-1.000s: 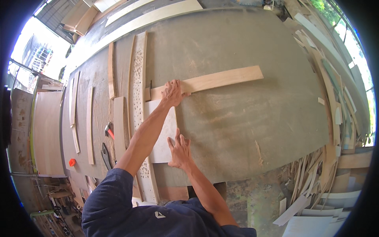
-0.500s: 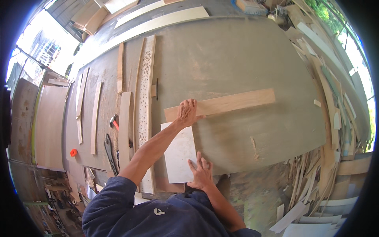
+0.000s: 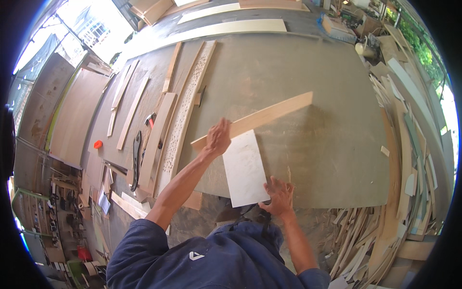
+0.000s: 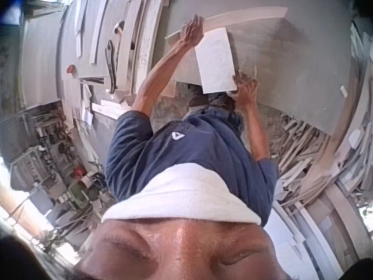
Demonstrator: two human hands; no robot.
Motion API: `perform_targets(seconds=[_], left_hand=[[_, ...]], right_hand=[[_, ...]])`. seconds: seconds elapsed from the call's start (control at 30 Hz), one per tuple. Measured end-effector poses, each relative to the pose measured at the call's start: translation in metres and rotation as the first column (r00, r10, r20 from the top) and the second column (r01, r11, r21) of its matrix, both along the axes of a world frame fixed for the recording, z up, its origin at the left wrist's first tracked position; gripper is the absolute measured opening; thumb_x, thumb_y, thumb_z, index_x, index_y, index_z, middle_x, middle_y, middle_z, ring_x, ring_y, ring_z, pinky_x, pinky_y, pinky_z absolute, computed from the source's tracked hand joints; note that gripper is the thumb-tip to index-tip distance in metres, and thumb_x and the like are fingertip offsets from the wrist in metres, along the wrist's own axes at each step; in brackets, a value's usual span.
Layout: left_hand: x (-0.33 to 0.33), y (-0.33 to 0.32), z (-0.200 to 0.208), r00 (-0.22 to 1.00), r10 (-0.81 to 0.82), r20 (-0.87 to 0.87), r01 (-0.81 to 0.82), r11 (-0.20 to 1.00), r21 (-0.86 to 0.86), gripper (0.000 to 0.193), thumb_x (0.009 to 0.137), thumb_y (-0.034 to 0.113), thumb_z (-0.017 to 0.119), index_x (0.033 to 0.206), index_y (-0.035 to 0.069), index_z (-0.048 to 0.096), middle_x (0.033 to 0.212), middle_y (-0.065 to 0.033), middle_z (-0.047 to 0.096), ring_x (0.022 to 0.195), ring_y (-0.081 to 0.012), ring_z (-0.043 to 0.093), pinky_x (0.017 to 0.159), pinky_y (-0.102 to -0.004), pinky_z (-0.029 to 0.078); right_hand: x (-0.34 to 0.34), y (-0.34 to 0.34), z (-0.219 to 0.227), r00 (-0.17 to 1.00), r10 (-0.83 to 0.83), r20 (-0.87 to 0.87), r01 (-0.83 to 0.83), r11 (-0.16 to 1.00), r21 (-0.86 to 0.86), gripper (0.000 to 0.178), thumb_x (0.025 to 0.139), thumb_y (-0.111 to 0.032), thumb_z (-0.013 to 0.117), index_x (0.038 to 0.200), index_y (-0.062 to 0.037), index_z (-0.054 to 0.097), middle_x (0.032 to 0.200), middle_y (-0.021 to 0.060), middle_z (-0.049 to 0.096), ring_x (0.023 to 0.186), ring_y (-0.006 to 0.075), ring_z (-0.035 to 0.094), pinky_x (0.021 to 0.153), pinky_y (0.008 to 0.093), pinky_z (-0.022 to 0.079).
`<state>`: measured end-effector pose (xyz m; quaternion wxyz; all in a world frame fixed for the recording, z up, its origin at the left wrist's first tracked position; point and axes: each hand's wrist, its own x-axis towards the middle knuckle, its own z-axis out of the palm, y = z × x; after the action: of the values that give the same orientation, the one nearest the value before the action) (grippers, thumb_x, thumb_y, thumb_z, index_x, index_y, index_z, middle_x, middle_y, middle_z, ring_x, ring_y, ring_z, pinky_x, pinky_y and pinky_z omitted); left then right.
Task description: The person uses a hammer to tap a long perforated wooden strip on a workbench. They then pick up a white rectangular board and various wooden pieces, arranging them on the table to form a layout.
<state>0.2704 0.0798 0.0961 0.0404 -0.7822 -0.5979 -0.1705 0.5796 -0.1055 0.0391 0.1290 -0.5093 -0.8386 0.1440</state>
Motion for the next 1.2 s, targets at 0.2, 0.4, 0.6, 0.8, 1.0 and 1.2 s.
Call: perform_targets(seconds=[0.2, 0.4, 0.6, 0.8, 1.0, 1.2], left_hand=[[-0.084, -0.153, 0.031, 0.913, 0.407, 0.009, -0.407, 0.91, 0.073, 0.007, 0.086, 0.003, 0.065, 0.092, 0.004, 0.062, 0.1, -0.0165, 0.064, 0.083, -0.0357, 0.069, 0.067, -0.0483, 0.054], [-0.146, -0.302, 0.09, 0.623, 0.776, -0.102, -0.774, 0.63, 0.068, 0.021, 0.099, 0.022, 0.065, 0.097, 0.002, 0.06, 0.098, -0.016, 0.063, 0.082, -0.0403, 0.067, 0.071, -0.0523, 0.05], [-0.161, -0.305, 0.072, 0.504, 0.838, -0.211, -0.829, 0.537, 0.155, 0.026, 0.102, 0.026, 0.062, 0.103, 0.0, 0.059, 0.102, -0.0167, 0.062, 0.083, -0.038, 0.069, 0.067, -0.0463, 0.055], [-0.143, -0.264, 0.065, 0.509, 0.829, -0.23, -0.818, 0.549, 0.169, 0.028, 0.101, 0.025, 0.062, 0.1, -0.002, 0.06, 0.107, -0.0189, 0.061, 0.084, -0.0382, 0.07, 0.067, -0.0453, 0.057], [-0.127, -0.227, 0.081, 0.512, 0.816, -0.27, -0.817, 0.559, 0.139, 0.028, 0.102, 0.025, 0.061, 0.104, -0.003, 0.058, 0.109, -0.0193, 0.062, 0.083, -0.038, 0.072, 0.067, -0.0455, 0.059], [-0.126, -0.199, 0.089, 0.554, 0.775, -0.304, -0.77, 0.615, 0.167, 0.028, 0.102, 0.023, 0.06, 0.108, -0.004, 0.059, 0.113, -0.0201, 0.063, 0.085, -0.0367, 0.074, 0.068, -0.0442, 0.06]], right_hand=[[0.033, 0.001, -0.009, 0.997, 0.0, -0.073, 0.002, 1.0, 0.019, 0.075, 0.075, -0.068, 0.07, 0.135, -0.0229, 0.07, 0.155, 0.0142, 0.051, 0.141, 0.0341, 0.041, 0.116, 0.0598, 0.021], [0.03, -0.009, -0.018, 0.991, -0.052, -0.127, 0.059, 0.997, 0.049, 0.077, 0.08, -0.074, 0.063, 0.135, -0.021, 0.071, 0.157, 0.0131, 0.05, 0.143, 0.0323, 0.038, 0.121, 0.0558, 0.015], [0.03, -0.008, -0.018, 0.985, -0.038, -0.168, 0.049, 0.997, 0.059, 0.074, 0.08, -0.071, 0.065, 0.134, -0.0208, 0.071, 0.156, 0.0115, 0.051, 0.144, 0.0315, 0.037, 0.122, 0.0548, 0.013], [0.034, -0.006, -0.022, 0.99, -0.014, -0.143, 0.024, 0.997, 0.069, 0.072, 0.08, -0.069, 0.066, 0.135, -0.0233, 0.071, 0.157, 0.0098, 0.05, 0.144, 0.0307, 0.037, 0.122, 0.0549, 0.015], [0.034, -0.009, -0.023, 0.984, -0.053, -0.168, 0.06, 0.998, 0.034, 0.071, 0.079, -0.068, 0.067, 0.136, -0.0258, 0.07, 0.159, 0.0081, 0.049, 0.145, 0.0297, 0.037, 0.122, 0.0555, 0.014], [0.034, -0.009, -0.025, 0.983, -0.067, -0.173, 0.071, 0.997, 0.021, 0.07, 0.078, -0.067, 0.067, 0.137, -0.0291, 0.069, 0.16, 0.0074, 0.047, 0.146, 0.0296, 0.036, 0.122, 0.0575, 0.013]])
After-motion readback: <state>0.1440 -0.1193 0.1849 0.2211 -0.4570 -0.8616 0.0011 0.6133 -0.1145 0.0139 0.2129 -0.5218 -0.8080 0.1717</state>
